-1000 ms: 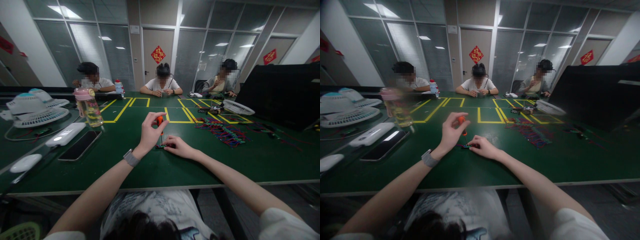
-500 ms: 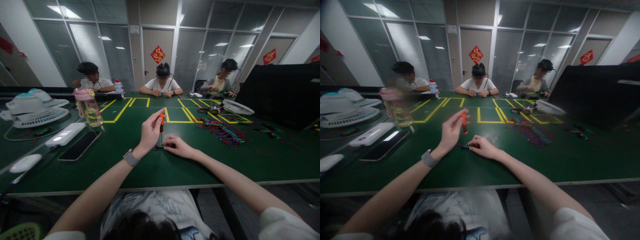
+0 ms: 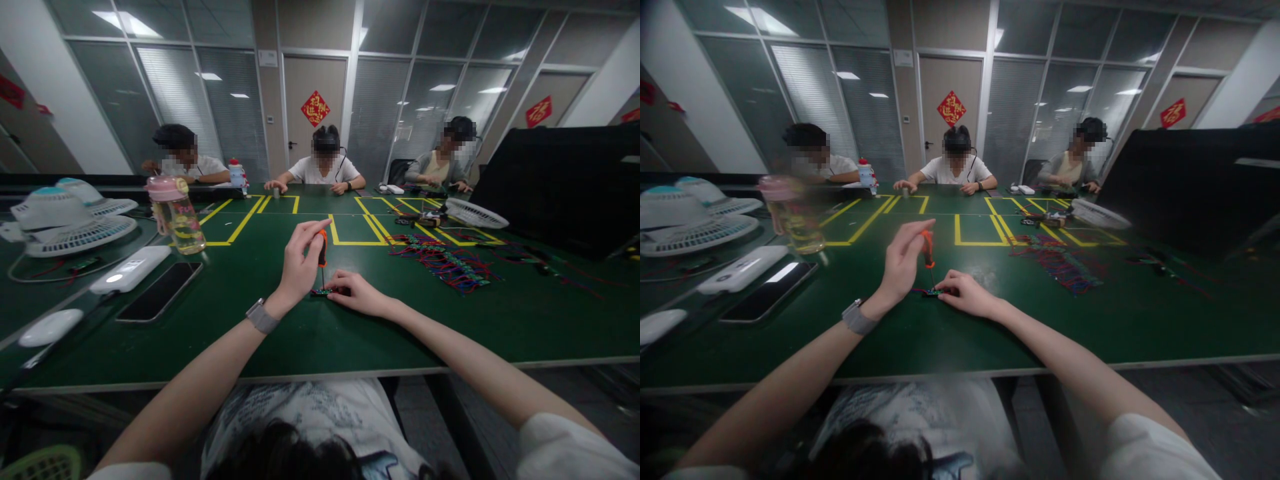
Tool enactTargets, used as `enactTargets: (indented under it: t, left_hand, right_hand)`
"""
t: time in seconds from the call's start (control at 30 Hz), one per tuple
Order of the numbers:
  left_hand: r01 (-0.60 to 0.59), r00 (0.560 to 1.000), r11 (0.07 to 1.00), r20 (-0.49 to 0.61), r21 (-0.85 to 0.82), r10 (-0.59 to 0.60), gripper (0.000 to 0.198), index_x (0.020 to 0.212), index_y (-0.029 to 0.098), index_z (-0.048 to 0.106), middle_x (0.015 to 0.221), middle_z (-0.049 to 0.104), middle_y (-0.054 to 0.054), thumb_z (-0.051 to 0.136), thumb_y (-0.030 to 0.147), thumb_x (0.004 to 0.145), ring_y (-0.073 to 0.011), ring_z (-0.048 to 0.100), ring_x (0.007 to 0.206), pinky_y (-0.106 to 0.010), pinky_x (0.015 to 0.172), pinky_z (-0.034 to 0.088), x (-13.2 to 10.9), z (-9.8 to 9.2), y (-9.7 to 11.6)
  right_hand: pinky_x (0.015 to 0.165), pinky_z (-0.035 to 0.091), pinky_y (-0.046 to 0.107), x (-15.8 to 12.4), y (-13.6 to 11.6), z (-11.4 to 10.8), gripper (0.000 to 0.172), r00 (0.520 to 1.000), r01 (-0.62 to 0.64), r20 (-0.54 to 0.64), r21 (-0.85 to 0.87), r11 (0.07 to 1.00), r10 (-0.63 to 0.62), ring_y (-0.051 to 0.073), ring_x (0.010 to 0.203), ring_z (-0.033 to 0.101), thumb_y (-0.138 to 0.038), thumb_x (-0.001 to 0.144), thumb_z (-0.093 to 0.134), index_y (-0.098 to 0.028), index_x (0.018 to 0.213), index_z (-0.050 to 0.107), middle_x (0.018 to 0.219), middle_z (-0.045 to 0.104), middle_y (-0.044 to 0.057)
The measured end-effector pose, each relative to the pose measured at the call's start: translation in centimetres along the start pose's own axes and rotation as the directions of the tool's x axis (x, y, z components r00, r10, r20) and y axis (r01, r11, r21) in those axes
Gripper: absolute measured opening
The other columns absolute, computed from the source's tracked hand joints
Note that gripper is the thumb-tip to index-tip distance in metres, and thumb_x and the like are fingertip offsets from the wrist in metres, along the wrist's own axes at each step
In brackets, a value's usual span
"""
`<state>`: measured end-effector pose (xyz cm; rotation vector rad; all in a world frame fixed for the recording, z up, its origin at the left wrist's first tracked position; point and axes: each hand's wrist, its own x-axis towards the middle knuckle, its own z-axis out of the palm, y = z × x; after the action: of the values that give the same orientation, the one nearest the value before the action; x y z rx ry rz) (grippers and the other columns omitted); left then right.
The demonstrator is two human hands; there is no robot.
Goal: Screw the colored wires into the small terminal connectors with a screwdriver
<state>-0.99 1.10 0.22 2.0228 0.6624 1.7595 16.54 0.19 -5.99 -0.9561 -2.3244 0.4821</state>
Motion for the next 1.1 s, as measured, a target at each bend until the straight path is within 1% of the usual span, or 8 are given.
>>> enactTargets:
  t: [0.13, 0.27, 0.37, 0.47, 0.6, 0.73, 0.9, 1.1]
  left_hand:
    - [0.084, 0.996, 0.982, 0.039, -0.168, -0.078, 0.035, 0.129, 0.025, 0.056, 0.134, 0.056, -0.008, 0.042, 0.027, 0.096, -0.0206, 0.062, 0.112, -0.037, 0.092, 0.054, -0.11, 0.28, -0.31]
    - [0.139, 0.99, 0.965, 0.024, -0.223, -0.137, 0.037, 0.129, 0.022, 0.056, 0.134, 0.057, -0.01, 0.049, 0.03, 0.094, -0.0215, 0.065, 0.108, -0.037, 0.09, 0.057, -0.17, 0.55, -0.27]
    - [0.125, 0.992, 0.975, 0.012, -0.182, -0.125, 0.035, 0.124, 0.021, 0.06, 0.126, 0.063, -0.01, 0.055, 0.029, 0.09, -0.0196, 0.067, 0.103, -0.034, 0.087, 0.057, -0.12, 0.47, -0.07]
    - [0.05, 0.999, 0.996, -0.011, -0.079, -0.051, 0.027, 0.112, 0.022, 0.066, 0.109, 0.067, -0.007, 0.061, 0.027, 0.087, -0.0163, 0.066, 0.095, -0.028, 0.08, 0.057, -0.04, 0.29, 0.12]
    - [-0.022, 1.0, 0.999, -0.017, 0.034, 0.022, 0.021, 0.105, 0.024, 0.069, 0.097, 0.061, -0.004, 0.064, 0.026, 0.084, -0.0136, 0.06, 0.089, -0.025, 0.076, 0.053, 0.02, 0.15, 0.26]
    - [0.011, 1.0, 1.0, 0.011, -0.004, -0.011, 0.025, 0.113, 0.026, 0.066, 0.11, 0.059, -0.006, 0.052, 0.027, 0.092, -0.0146, 0.06, 0.096, -0.026, 0.08, 0.054, 0.01, 0.18, 0.11]
    - [0.103, 0.993, 0.974, 0.081, -0.202, -0.088, 0.036, 0.131, 0.026, 0.054, 0.133, 0.056, -0.008, 0.043, 0.028, 0.096, -0.0181, 0.062, 0.109, -0.033, 0.088, 0.056, -0.14, 0.37, -0.28]
    - [0.107, 0.994, 0.979, 0.053, -0.174, -0.099, 0.033, 0.124, 0.022, 0.059, 0.127, 0.06, -0.009, 0.052, 0.028, 0.092, -0.0189, 0.064, 0.105, -0.031, 0.084, 0.058, -0.2, 0.44, -0.1]
  right_hand:
    - [0.07, 0.046, 0.027, -0.04, -0.1, -0.07, 0.022, 1.0, -0.004, 0.0, 0.008, 1.0, 0.004, 0.014, 0.074, 0.056, -0.023, 0.087, 0.06, -0.014, 0.105, 0.071, 0.085, 0.057, 0.005]
    - [0.071, 0.046, 0.027, -0.05, -0.19, -0.13, 0.022, 1.0, -0.002, -0.001, 0.011, 1.0, 0.002, 0.014, 0.074, 0.056, -0.024, 0.088, 0.06, -0.015, 0.104, 0.071, 0.085, 0.057, 0.004]
    - [0.07, 0.046, 0.027, -0.02, -0.2, -0.15, 0.022, 1.0, -0.005, 0.004, 0.009, 1.0, 0.005, 0.014, 0.074, 0.056, -0.024, 0.088, 0.06, -0.015, 0.104, 0.071, 0.085, 0.057, 0.004]
    - [0.069, 0.045, 0.027, 0.0, -0.12, -0.12, 0.022, 1.0, -0.011, 0.01, -0.006, 1.0, 0.011, 0.014, 0.073, 0.055, -0.023, 0.088, 0.06, -0.014, 0.104, 0.071, 0.085, 0.056, 0.004]
    - [0.069, 0.045, 0.027, 0.01, -0.02, -0.04, 0.021, 1.0, -0.003, 0.001, -0.01, 1.0, 0.003, 0.014, 0.074, 0.055, -0.024, 0.088, 0.06, -0.016, 0.104, 0.071, 0.086, 0.057, 0.004]
    - [0.069, 0.046, 0.027, -0.01, -0.03, -0.02, 0.021, 1.0, -0.006, -0.002, -0.002, 1.0, 0.006, 0.014, 0.073, 0.055, -0.023, 0.087, 0.06, -0.015, 0.104, 0.071, 0.084, 0.056, 0.004]
    - [0.07, 0.046, 0.027, -0.02, 0.02, -0.02, 0.021, 1.0, -0.002, -0.003, -0.001, 1.0, 0.002, 0.014, 0.074, 0.056, -0.022, 0.087, 0.06, -0.015, 0.104, 0.071, 0.085, 0.057, 0.005]
    - [0.071, 0.047, 0.027, -0.02, -0.02, -0.05, 0.021, 1.0, -0.001, -0.001, -0.005, 1.0, 0.001, 0.013, 0.073, 0.056, -0.023, 0.087, 0.06, -0.015, 0.104, 0.071, 0.085, 0.057, 0.004]
